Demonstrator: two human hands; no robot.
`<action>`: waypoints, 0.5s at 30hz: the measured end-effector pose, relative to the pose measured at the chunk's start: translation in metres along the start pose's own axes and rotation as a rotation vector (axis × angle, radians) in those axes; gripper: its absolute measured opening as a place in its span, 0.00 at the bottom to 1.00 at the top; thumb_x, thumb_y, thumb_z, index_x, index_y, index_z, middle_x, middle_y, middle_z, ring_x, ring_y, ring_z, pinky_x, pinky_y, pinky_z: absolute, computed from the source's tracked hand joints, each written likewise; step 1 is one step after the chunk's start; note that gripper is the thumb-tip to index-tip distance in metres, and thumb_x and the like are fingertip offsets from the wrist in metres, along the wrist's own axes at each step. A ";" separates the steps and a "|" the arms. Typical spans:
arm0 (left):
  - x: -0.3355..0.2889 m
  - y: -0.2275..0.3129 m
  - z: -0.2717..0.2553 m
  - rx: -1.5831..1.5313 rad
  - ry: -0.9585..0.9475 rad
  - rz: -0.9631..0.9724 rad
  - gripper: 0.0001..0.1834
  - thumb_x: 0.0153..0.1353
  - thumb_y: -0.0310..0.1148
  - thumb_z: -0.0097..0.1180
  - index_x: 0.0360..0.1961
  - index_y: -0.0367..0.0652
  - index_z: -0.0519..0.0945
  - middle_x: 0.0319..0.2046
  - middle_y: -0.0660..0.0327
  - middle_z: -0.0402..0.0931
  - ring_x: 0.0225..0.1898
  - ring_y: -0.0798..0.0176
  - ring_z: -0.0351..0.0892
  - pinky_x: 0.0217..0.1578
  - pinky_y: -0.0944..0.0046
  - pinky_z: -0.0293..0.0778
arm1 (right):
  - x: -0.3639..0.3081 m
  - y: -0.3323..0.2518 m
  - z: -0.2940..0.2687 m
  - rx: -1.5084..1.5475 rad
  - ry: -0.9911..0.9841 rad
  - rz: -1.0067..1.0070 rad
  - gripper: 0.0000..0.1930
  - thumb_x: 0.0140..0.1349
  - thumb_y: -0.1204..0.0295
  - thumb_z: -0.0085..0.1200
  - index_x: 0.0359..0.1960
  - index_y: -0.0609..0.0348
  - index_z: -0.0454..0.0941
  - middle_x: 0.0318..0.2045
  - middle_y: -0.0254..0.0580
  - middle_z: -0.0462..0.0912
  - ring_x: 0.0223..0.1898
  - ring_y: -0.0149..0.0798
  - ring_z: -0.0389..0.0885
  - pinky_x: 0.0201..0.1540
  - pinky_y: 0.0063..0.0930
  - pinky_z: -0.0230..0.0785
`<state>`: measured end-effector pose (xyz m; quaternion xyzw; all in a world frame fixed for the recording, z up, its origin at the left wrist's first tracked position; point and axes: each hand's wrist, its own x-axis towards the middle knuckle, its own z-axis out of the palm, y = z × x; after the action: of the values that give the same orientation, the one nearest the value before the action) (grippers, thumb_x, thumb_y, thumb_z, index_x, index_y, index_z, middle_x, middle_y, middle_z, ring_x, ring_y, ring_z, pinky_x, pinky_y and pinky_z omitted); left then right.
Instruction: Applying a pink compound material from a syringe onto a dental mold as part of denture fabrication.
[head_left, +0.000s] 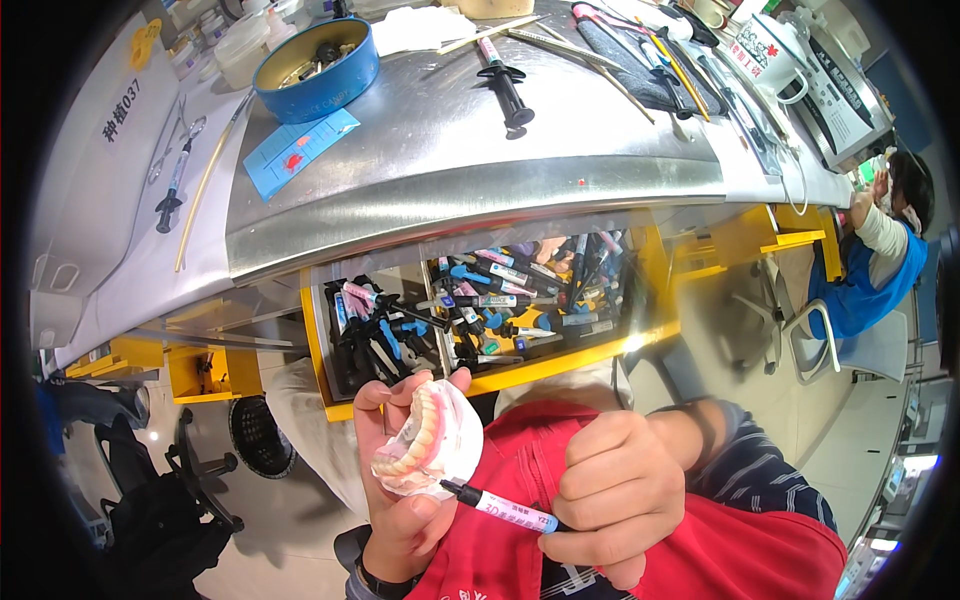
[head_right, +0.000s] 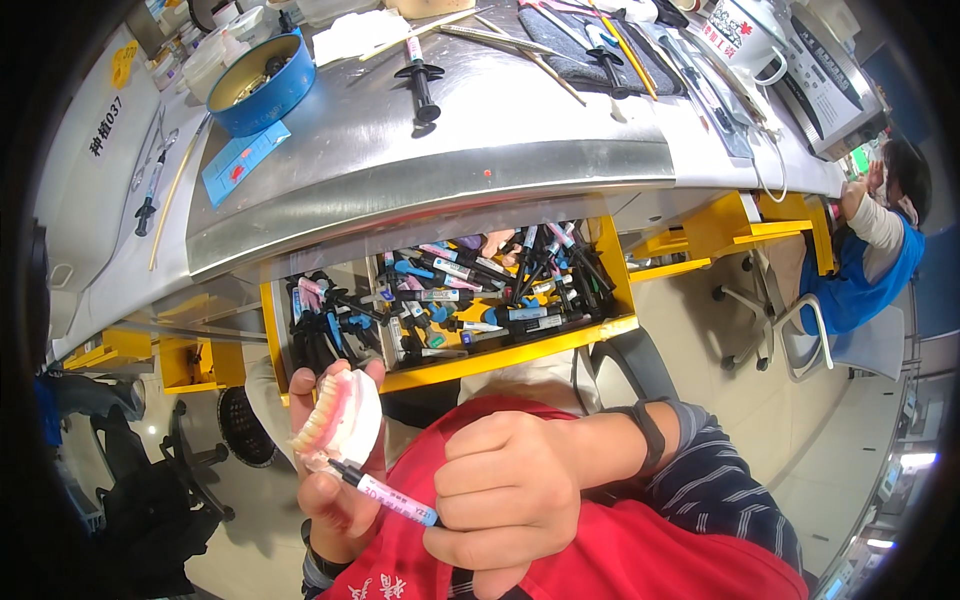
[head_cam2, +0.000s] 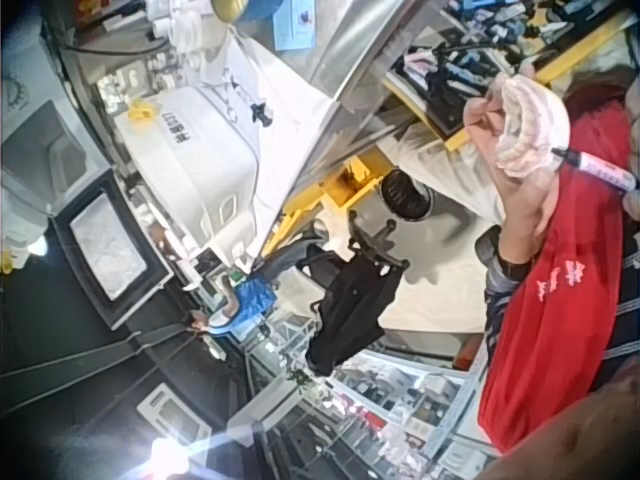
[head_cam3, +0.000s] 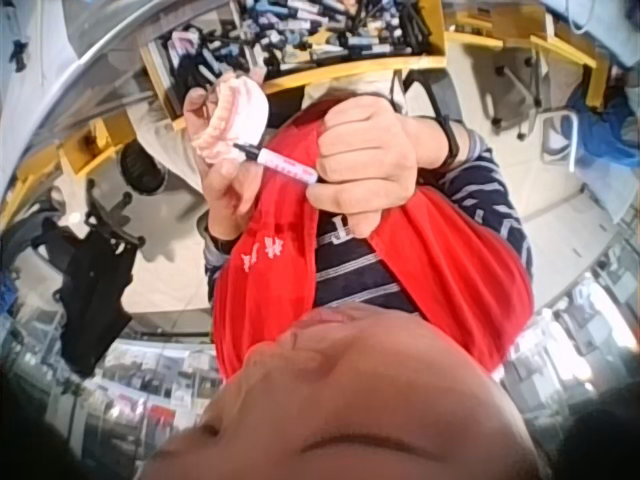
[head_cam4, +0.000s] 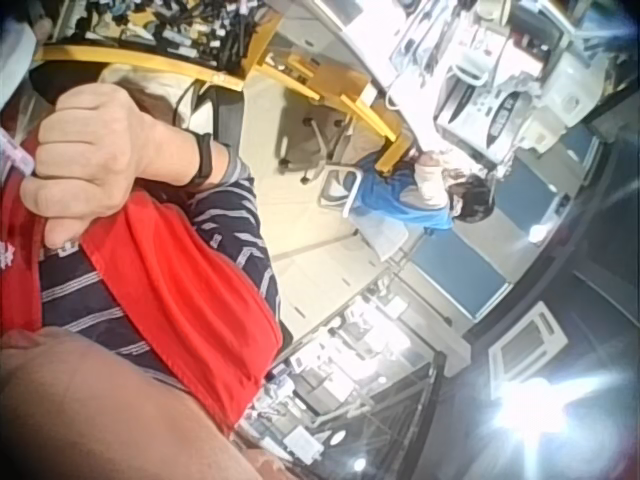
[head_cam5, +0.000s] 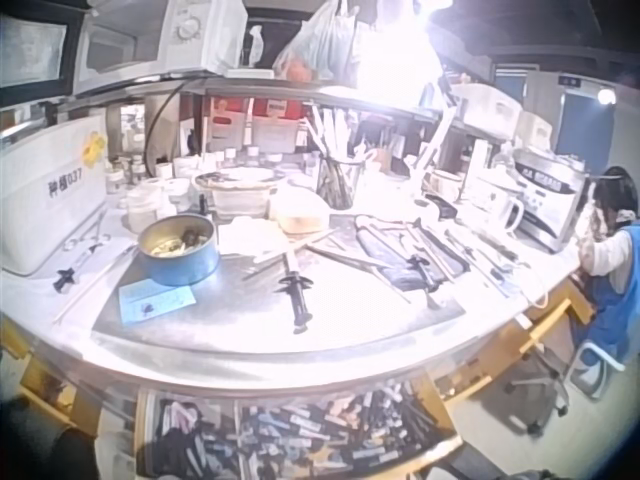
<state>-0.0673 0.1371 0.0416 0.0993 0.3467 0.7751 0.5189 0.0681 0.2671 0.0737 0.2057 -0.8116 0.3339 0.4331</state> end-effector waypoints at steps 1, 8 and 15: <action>0.000 0.000 -0.001 -0.002 -0.004 0.002 0.49 0.38 0.37 0.70 0.63 0.50 0.58 0.61 0.58 0.65 0.67 0.47 0.59 0.67 0.58 0.58 | -0.001 0.000 0.000 -0.009 0.002 0.002 0.29 0.74 0.56 0.32 0.23 0.64 0.78 0.15 0.34 0.68 0.12 0.25 0.61 0.15 0.19 0.48; 0.000 0.000 -0.001 -0.014 -0.018 0.002 0.49 0.39 0.35 0.70 0.63 0.50 0.57 0.61 0.58 0.64 0.68 0.47 0.58 0.67 0.57 0.58 | 0.003 0.000 -0.001 0.013 -0.007 -0.001 0.29 0.74 0.56 0.33 0.22 0.64 0.78 0.15 0.34 0.69 0.13 0.25 0.61 0.15 0.19 0.48; 0.000 0.000 0.000 -0.029 -0.016 -0.002 0.49 0.39 0.34 0.70 0.64 0.49 0.57 0.62 0.57 0.64 0.68 0.46 0.57 0.66 0.57 0.62 | 0.003 0.000 -0.001 0.027 -0.021 -0.007 0.29 0.74 0.57 0.33 0.23 0.64 0.78 0.15 0.34 0.69 0.13 0.25 0.62 0.15 0.19 0.49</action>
<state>-0.0674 0.1368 0.0415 0.0978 0.3311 0.7788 0.5237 0.0666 0.2678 0.0765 0.2178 -0.8107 0.3412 0.4231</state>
